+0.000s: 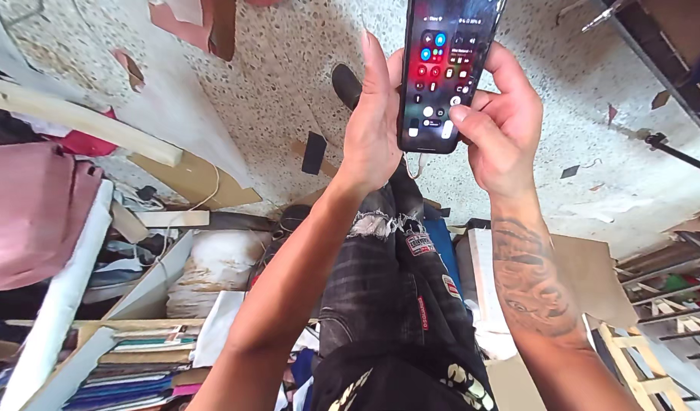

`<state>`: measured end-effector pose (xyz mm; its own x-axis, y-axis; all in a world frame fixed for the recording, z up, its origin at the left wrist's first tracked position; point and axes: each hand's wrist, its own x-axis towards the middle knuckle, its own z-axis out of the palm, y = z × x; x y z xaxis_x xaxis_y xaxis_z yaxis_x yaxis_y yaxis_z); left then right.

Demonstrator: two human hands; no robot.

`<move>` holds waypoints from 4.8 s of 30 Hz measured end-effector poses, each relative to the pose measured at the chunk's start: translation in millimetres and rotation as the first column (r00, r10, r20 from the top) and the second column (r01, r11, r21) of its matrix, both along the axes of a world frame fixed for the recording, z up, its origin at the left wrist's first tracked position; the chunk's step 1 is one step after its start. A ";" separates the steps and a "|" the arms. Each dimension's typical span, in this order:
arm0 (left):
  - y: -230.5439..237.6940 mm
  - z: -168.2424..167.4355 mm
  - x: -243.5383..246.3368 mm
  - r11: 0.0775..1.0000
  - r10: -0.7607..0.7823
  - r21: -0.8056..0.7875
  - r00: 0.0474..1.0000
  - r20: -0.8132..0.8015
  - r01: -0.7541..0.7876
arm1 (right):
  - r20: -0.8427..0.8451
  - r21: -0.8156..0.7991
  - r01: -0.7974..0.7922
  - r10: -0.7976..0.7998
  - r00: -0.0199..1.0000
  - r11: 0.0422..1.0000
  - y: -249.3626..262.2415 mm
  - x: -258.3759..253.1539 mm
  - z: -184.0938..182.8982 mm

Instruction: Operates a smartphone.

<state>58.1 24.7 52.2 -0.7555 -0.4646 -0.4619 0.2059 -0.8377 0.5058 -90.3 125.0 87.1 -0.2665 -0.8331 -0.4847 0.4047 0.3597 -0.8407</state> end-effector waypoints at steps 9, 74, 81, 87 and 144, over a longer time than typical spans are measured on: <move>2.1 0.3 -4.4 1.000 0.003 -0.001 1.000 0.010 -0.003 | -0.075 0.037 -0.007 0.010 0.997 0.999 -1.2 -2.2 1.1; 1.0 2.2 -17.1 0.997 -0.048 -0.056 0.999 -0.011 0.047 | -0.028 -0.007 0.027 -0.027 0.999 1.000 3.8 -15.5 -0.8; 2.0 2.8 -17.3 0.997 -0.048 -0.063 0.999 -0.003 0.048 | -0.051 0.042 0.029 -0.027 0.998 0.999 2.7 -14.6 1.9; 2.5 3.3 -17.4 0.998 -0.037 -0.048 0.999 -0.007 0.037 | -0.093 0.051 0.051 -0.046 0.995 0.997 0.2 -12.2 -1.2; 8.0 -1.0 -25.1 0.997 -0.072 -0.019 0.997 -0.031 0.071 | -0.066 0.075 0.027 -0.022 0.998 0.997 11.7 -26.7 2.3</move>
<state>33.0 32.7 51.2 -0.8013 -0.4167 -0.4293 0.1622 -0.8420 0.5145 -117.0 136.7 89.4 -0.3196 -0.7872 -0.5274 0.3593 0.4143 -0.8362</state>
